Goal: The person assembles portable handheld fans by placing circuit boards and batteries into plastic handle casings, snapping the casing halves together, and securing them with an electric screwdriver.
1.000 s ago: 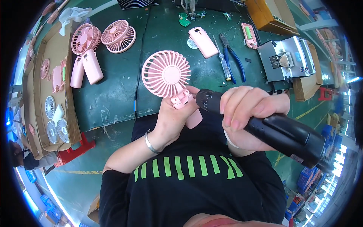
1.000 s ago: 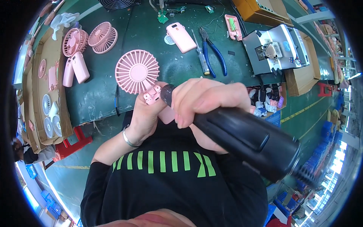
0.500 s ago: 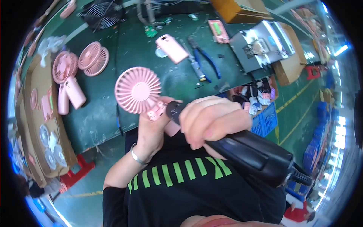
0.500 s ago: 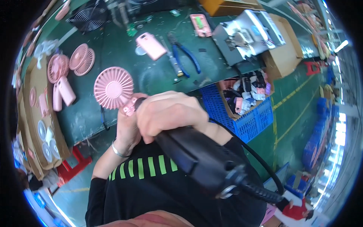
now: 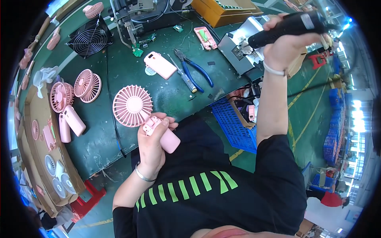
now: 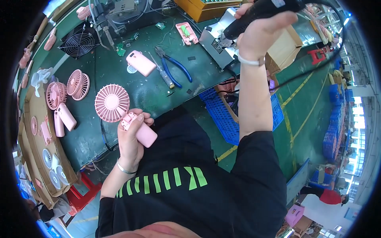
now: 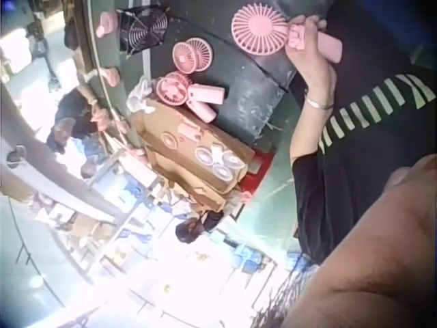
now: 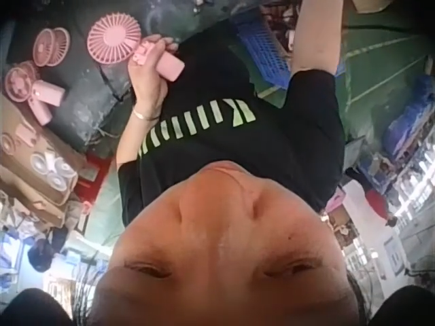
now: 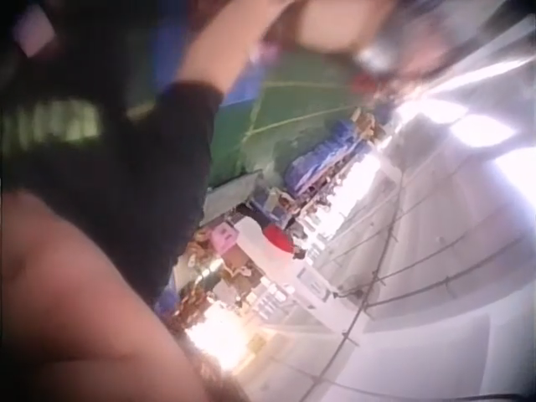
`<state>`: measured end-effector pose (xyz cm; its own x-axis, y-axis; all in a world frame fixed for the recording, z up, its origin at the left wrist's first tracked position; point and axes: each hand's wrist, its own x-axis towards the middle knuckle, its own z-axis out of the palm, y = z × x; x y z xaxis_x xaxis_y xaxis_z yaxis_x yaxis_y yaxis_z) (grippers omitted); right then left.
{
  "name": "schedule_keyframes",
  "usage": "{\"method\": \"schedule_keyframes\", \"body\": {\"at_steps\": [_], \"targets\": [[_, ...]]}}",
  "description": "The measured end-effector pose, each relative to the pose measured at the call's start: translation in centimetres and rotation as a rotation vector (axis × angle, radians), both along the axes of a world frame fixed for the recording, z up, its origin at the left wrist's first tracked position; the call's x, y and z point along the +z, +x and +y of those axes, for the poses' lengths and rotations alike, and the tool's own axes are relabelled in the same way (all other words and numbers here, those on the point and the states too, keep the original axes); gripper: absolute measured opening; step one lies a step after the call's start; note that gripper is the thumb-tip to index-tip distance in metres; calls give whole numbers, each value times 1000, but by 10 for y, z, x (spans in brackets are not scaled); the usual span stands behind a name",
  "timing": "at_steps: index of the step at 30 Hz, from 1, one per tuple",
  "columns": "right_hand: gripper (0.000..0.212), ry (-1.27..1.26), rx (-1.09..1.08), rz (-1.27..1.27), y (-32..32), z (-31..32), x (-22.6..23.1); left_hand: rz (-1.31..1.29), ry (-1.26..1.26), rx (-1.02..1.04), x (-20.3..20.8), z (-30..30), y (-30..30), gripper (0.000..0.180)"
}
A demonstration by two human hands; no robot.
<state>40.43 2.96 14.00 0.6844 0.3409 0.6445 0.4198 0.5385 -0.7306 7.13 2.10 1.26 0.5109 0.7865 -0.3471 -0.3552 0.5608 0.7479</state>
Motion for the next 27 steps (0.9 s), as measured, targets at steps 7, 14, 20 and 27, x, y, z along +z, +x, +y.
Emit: {"method": "schedule_keyframes", "body": {"at_steps": [7, 14, 20, 27], "targets": [[82, -77, 182, 295, 10, 8, -5, -11, 3, -6, -1, 0, 1, 22], [105, 115, 734, 469, -142, -16, -34, -34, -51, -20, 1, 3, -2, 22], [74, 187, 1053, 198, -196, -21, -41, -22, -35, 72, -3, 2, 1, 15], [48, 142, 1138, 153, -206, -20, -54, -6, -30, 40, -5, 2, -3, 14]]}}
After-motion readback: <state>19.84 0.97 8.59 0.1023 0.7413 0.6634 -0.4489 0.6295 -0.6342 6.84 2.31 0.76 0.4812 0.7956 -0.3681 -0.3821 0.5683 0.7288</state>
